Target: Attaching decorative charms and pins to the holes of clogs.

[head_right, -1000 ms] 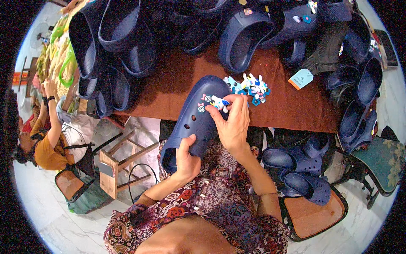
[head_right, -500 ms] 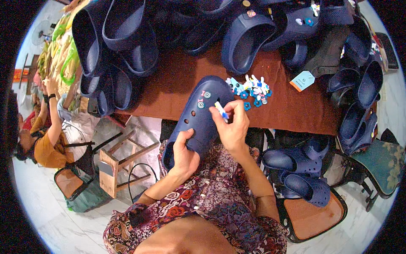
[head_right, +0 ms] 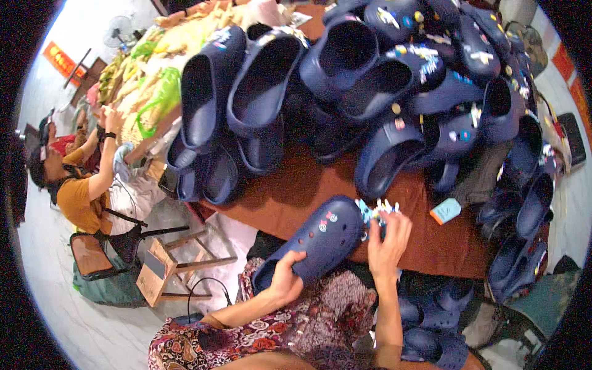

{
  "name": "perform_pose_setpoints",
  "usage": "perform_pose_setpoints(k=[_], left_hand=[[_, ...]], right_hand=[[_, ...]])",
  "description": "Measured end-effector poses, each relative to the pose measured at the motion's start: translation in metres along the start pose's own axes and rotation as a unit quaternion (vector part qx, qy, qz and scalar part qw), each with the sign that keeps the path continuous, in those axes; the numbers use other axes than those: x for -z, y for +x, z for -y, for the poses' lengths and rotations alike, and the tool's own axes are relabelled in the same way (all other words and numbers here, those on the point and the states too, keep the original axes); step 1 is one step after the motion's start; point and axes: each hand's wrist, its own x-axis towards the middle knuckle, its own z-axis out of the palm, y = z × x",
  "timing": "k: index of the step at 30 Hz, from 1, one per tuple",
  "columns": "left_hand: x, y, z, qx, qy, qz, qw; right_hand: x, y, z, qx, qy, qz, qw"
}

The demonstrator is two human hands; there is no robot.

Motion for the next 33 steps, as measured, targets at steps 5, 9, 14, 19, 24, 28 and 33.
perform_pose_setpoints(k=[5, 9, 14, 19, 24, 28, 33], left_hand=[[-0.001, -0.001, 0.001, 0.013, 0.037, 0.031, 0.999], [-0.008, -0.004, 0.002, 0.004, 0.056, 0.021, 0.998], [-0.003, 0.002, 0.002, 0.022, 0.039, 0.042, 0.998], [-0.009, 0.000, 0.000, 0.009, 0.066, 0.054, 0.996], [-0.006, -0.002, 0.002, 0.008, 0.076, 0.045, 0.996], [-0.003, 0.001, -0.001, 0.020, 0.046, 0.038, 0.998], [-0.004, 0.005, -0.009, 0.049, -0.012, 0.046, 0.998]], right_hand=[[0.003, 0.014, 0.042, 0.199, 0.024, 0.120, 0.972], [-0.004, 0.016, 0.038, 0.248, -0.014, 0.175, 0.953], [0.000, 0.021, 0.037, 0.245, 0.020, 0.202, 0.948], [-0.001, 0.019, 0.038, 0.219, 0.037, 0.202, 0.954], [-0.008, 0.014, 0.037, 0.224, 0.089, 0.176, 0.954], [-0.014, 0.001, 0.036, 0.222, 0.130, 0.149, 0.955], [-0.026, -0.018, 0.028, 0.240, 0.157, 0.137, 0.948]])
